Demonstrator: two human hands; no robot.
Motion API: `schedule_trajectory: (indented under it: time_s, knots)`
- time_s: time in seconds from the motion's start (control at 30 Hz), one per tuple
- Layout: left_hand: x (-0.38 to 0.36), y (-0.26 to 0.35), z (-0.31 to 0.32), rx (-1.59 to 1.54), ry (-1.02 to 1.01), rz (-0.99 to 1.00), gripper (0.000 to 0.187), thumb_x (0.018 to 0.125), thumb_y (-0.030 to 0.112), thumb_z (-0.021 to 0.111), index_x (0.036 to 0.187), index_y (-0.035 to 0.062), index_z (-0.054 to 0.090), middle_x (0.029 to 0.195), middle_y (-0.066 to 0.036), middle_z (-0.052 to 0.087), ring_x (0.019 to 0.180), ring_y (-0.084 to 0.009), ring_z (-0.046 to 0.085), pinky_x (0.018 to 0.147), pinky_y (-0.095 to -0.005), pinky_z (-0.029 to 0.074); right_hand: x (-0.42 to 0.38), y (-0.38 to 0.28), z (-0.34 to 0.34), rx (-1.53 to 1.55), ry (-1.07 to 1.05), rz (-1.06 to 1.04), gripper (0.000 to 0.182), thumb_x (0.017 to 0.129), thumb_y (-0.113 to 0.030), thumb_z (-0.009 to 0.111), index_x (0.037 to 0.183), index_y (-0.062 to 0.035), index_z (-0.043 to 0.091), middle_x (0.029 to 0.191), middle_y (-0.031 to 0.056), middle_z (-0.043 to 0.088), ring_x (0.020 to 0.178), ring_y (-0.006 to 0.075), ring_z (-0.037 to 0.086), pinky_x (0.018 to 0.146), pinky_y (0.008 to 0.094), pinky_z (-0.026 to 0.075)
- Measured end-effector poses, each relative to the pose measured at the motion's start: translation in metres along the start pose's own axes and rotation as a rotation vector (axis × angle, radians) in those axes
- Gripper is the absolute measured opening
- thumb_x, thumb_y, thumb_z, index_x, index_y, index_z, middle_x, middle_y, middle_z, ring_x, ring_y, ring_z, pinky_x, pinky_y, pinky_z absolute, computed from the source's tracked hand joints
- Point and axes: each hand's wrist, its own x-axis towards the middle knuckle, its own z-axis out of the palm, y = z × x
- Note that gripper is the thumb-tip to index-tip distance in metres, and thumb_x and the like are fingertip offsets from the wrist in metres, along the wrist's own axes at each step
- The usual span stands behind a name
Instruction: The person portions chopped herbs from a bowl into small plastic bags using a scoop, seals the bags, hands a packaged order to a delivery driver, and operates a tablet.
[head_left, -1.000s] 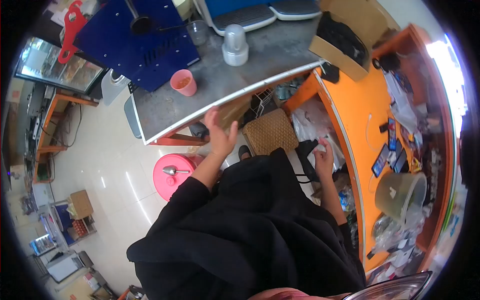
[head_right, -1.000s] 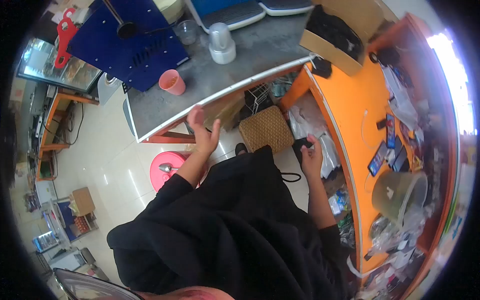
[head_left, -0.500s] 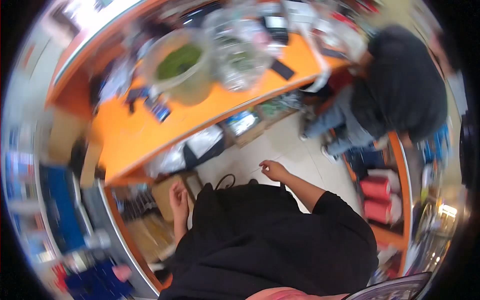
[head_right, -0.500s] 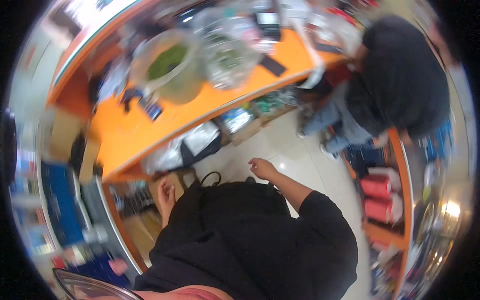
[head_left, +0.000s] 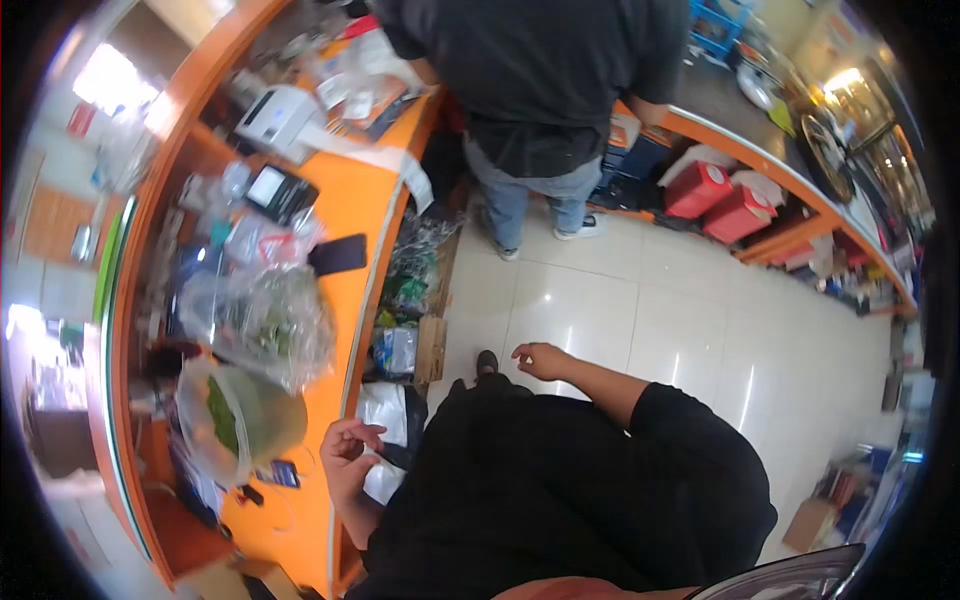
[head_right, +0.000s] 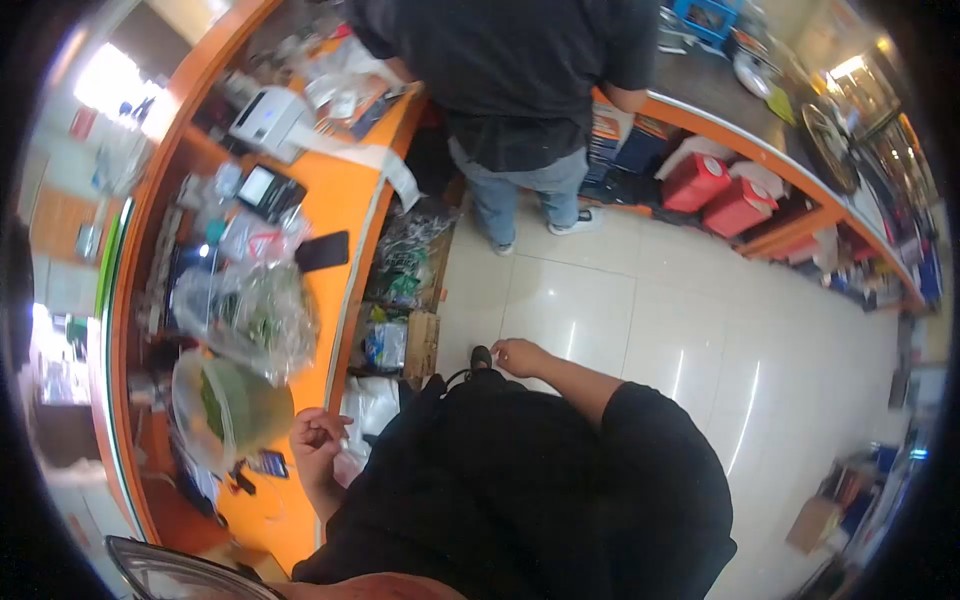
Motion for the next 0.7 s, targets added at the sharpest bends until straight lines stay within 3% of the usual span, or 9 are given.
schedule_trajectory:
  time_s: [0.13,0.23,0.3,0.4,0.43,0.5,0.57,0.6,0.7]
  knots:
    - [0.104,0.026,-0.002,-0.389,-0.784,0.316,0.053,0.076,0.006,0.081,0.123,0.0061,0.055,0.080,-0.006,0.064,0.070,-0.0190,0.062,0.075,-0.0384,0.051,-0.027,0.010,-0.040,-0.043,0.187,0.175,0.032,0.088,-0.025,0.062,0.116,-0.0094,0.062,0.107,0.0127,0.067,0.100,0.0322,0.063,0.087,0.0422,0.051]
    - [0.198,0.058,0.025,-0.517,-1.319,0.400,0.048,0.080,0.007,0.078,0.124,0.0085,0.058,0.087,-0.008,0.066,0.069,-0.0202,0.061,0.071,-0.0377,0.049,-0.052,0.022,-0.064,0.046,0.411,0.344,0.032,0.087,-0.022,0.064,0.116,-0.0094,0.063,0.107,0.0123,0.068,0.101,0.0320,0.064,0.088,0.0413,0.051]
    - [0.241,0.077,0.054,-0.494,-1.609,0.468,0.025,0.093,0.013,0.061,0.118,0.0133,0.063,0.080,-0.005,0.058,0.064,-0.0210,0.054,0.062,-0.0344,0.044,-0.065,0.028,-0.073,0.154,0.539,0.459,0.031,0.086,-0.021,0.065,0.115,-0.0092,0.065,0.103,0.0118,0.070,0.099,0.0324,0.065,0.085,0.0398,0.052]
    - [0.275,0.114,0.112,-0.317,-1.796,0.663,0.025,0.099,0.018,0.047,0.117,0.0168,0.064,0.069,-0.002,0.043,0.059,-0.0214,0.044,0.055,-0.0351,0.037,-0.084,0.056,-0.065,0.139,0.672,0.485,0.029,0.087,-0.020,0.065,0.114,-0.0101,0.066,0.101,0.0119,0.070,0.094,0.0296,0.067,0.084,0.0379,0.052]
    - [0.283,0.108,0.123,-0.414,-1.787,0.691,0.026,0.099,0.019,0.047,0.119,0.0172,0.064,0.069,-0.003,0.042,0.058,-0.0220,0.044,0.054,-0.0367,0.036,-0.089,0.068,-0.062,0.140,0.666,0.517,0.028,0.087,-0.020,0.064,0.114,-0.0105,0.066,0.100,0.0122,0.070,0.094,0.0270,0.068,0.084,0.0367,0.052]
    - [0.313,0.082,0.148,-0.687,-1.745,0.698,0.028,0.100,0.024,0.047,0.122,0.0170,0.064,0.076,-0.005,0.047,0.066,-0.0247,0.048,0.060,-0.0379,0.039,-0.091,0.116,-0.053,0.347,0.585,0.534,0.031,0.086,-0.022,0.065,0.113,-0.0066,0.066,0.102,0.0140,0.070,0.097,0.0315,0.066,0.087,0.0387,0.051]
    - [0.307,0.016,0.165,-1.009,-1.328,0.523,0.037,0.100,0.033,0.047,0.128,0.0104,0.057,0.098,-0.010,0.055,0.090,-0.0274,0.053,0.079,-0.0382,0.043,-0.095,0.090,-0.091,0.359,0.477,0.540,0.030,0.086,-0.022,0.066,0.111,-0.0057,0.066,0.102,0.0135,0.071,0.099,0.0310,0.067,0.086,0.0391,0.052]
    - [0.305,-0.017,0.173,-1.126,-1.102,0.468,0.044,0.100,0.038,0.048,0.131,0.0071,0.054,0.109,-0.012,0.059,0.102,-0.0288,0.056,0.088,-0.0383,0.044,-0.089,0.123,-0.087,0.241,0.443,0.491,0.029,0.087,-0.022,0.065,0.110,-0.0046,0.067,0.100,0.0136,0.071,0.097,0.0322,0.067,0.084,0.0394,0.052]
    - [0.267,-0.019,0.183,-0.927,-0.542,0.066,0.045,0.099,0.044,0.046,0.120,0.0061,0.058,0.102,-0.010,0.059,0.094,-0.0296,0.057,0.082,-0.0422,0.047,-0.069,0.151,-0.129,0.029,0.375,0.283,0.029,0.086,-0.022,0.066,0.109,-0.0048,0.067,0.101,0.0143,0.071,0.096,0.0329,0.067,0.083,0.0392,0.052]
